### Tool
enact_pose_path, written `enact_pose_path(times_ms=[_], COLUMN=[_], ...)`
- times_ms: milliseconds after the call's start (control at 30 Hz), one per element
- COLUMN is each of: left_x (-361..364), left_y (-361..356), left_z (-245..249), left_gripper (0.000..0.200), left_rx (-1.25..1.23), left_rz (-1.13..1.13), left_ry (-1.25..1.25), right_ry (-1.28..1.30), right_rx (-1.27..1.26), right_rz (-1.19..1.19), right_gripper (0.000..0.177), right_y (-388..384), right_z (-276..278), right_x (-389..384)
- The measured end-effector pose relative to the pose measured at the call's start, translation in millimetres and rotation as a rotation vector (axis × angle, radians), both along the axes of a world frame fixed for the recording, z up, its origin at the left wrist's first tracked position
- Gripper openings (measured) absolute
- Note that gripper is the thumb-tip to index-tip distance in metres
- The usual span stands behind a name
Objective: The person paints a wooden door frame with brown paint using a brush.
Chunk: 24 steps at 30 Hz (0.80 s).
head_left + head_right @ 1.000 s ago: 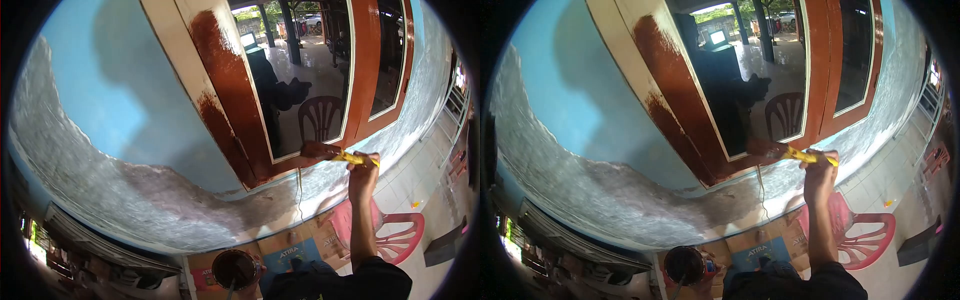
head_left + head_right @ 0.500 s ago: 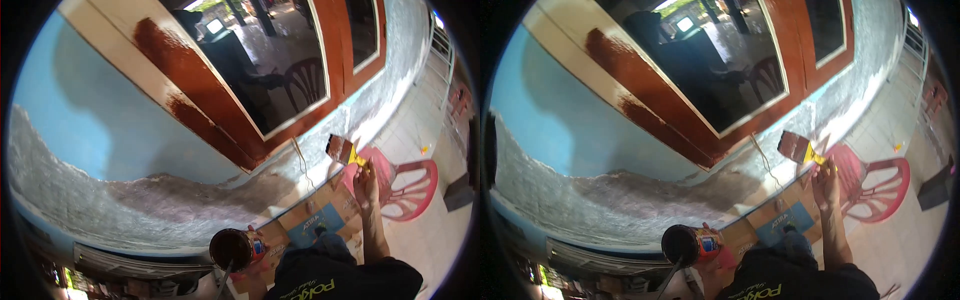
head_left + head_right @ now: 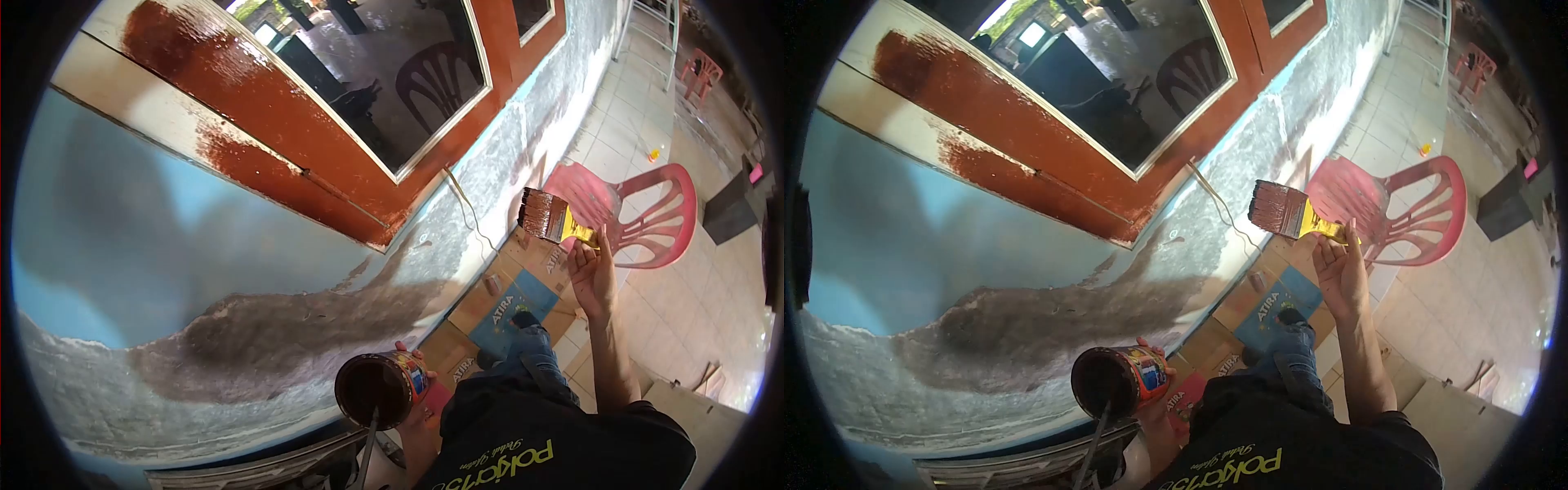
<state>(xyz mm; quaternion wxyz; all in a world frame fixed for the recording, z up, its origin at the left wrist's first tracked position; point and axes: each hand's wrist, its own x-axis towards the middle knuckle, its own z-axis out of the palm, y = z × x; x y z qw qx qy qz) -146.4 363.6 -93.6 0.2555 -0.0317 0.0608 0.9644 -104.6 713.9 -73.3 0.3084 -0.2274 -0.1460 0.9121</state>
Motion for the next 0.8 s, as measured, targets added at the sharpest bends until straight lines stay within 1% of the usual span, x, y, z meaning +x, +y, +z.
enact_pose_path(times_ms=[67,200,300,467,567,633,667,733,800], left_x=[-6.5,-21.3,-31.8,-45.2,-49.2,-47.7,-52.9,-56.2,-51.6], left_y=[-8.4,-21.7,-28.8,-28.1,-19.1,-9.8,0.4,5.8,4.0], left_z=[-4.9,-15.9,-23.7,-42.7,-49.1,-46.2,-36.7,-36.4,-44.1], left_gripper=[0.053,0.051,0.051,0.055,0.054,0.051,0.049,0.048,0.051], left_rx=[0.007,-0.003,0.016,0.02,0.045,0.188,0.328,0.368,0.164], left_rz=[-0.037,-0.106,-0.155,-0.237,-0.238,-0.305,-0.382,-0.411,-0.301], left_ry=[-0.024,-0.041,-0.146,-0.077,-0.095,-0.126,-0.121,-0.076,-0.014], right_ry=[-0.004,-0.094,-0.154,-0.158,0.049,0.005,-0.006,0.018,0.034], right_rx=[-0.015,-0.051,-0.066,0.012,0.044,0.074,0.096,0.131,0.179], right_rz=[-0.005,-0.029,-0.066,-0.115,-0.041,-0.065,-0.084,-0.08,-0.066], right_gripper=[0.023,0.023,0.023,0.027,0.029,0.029,0.03,0.031,0.032], right_y=[-11.1,-36.8,-55.8,-74.6,-75.8,-78.9,-80.2,-84.3,-90.9], right_z=[-5.4,-21.9,-27.4,-26.5,-21.8,-11.4,-5.7,5.7,18.0], right_x=[6.8,16.4,20.6,30.8,33.3,32.3,29.2,27.9,27.3])
